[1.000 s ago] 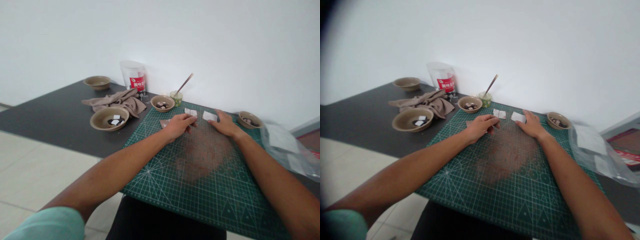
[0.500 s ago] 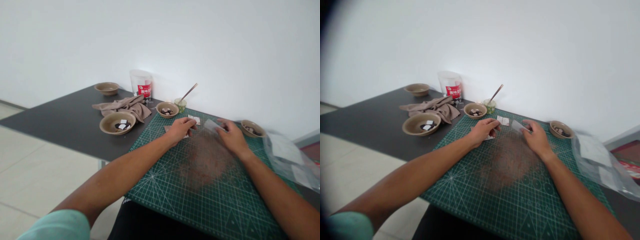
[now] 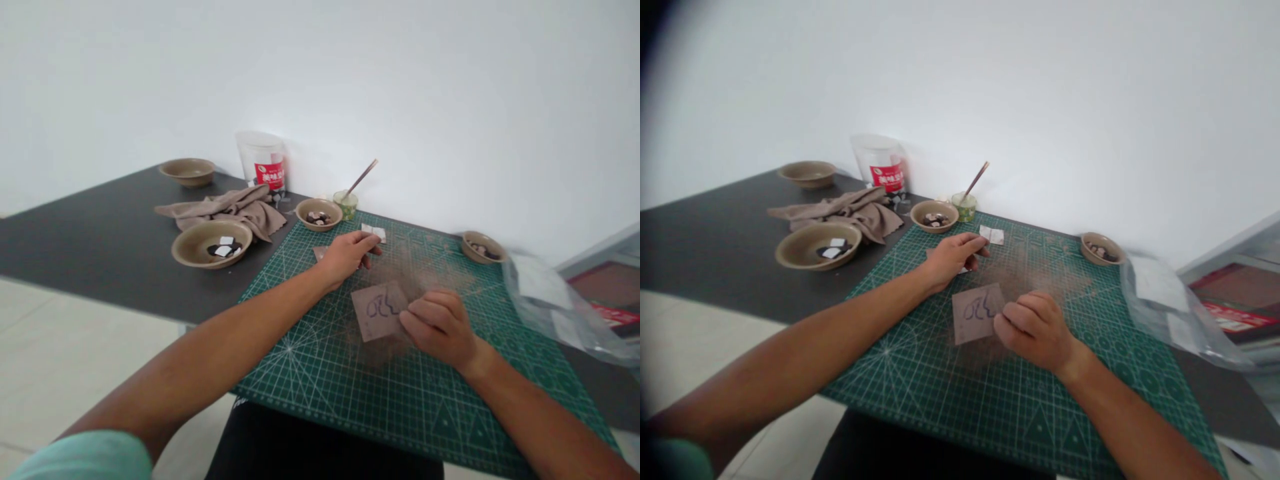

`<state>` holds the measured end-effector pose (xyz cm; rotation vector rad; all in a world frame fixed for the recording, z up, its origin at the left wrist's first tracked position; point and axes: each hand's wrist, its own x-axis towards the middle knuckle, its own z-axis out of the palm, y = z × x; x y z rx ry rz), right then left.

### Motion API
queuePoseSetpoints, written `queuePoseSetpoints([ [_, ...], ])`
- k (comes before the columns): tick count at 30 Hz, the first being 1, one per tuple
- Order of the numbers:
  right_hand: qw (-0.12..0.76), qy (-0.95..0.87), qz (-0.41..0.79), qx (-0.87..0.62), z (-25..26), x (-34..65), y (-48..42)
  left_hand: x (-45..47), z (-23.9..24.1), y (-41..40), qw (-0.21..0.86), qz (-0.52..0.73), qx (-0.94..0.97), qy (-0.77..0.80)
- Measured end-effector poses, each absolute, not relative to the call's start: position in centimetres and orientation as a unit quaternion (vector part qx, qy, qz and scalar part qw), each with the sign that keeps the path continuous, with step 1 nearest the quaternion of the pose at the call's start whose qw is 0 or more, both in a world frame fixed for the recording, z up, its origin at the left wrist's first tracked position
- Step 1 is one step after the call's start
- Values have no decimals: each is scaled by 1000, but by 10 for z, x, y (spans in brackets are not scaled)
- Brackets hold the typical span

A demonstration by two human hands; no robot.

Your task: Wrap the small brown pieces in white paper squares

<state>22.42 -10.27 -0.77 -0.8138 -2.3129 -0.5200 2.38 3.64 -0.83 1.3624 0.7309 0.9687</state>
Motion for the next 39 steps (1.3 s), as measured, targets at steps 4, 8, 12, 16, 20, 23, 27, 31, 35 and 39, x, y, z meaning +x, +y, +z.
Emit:
queuePoseSetpoints([
  [4,366,-844,-45,-390,-2,216,-99,23,-7,35,617,420,593,303],
  [8,373,-734,230,-519,3,223,-93,24,-6,35,612,418,600,301],
  [12,329,-699,403,-491,3,230,-87,24,-5,33,636,394,601,281],
  [16,261,-739,347,-515,0,229,-84,24,-5,29,697,351,577,242],
  [20,215,-764,215,-569,-4,229,-83,22,-4,25,752,321,544,187],
  [23,200,-789,167,-557,-5,232,-82,20,-2,23,776,281,543,155],
  [27,180,-805,145,-546,-4,234,-82,16,0,22,778,234,562,152],
  [31,166,-819,152,-527,-3,235,-82,15,1,22,778,214,571,149],
  [35,164,-820,165,-523,-3,235,-83,14,2,21,779,202,575,148],
  [39,164,-824,164,-517,-4,236,-82,15,3,20,780,198,575,150],
])
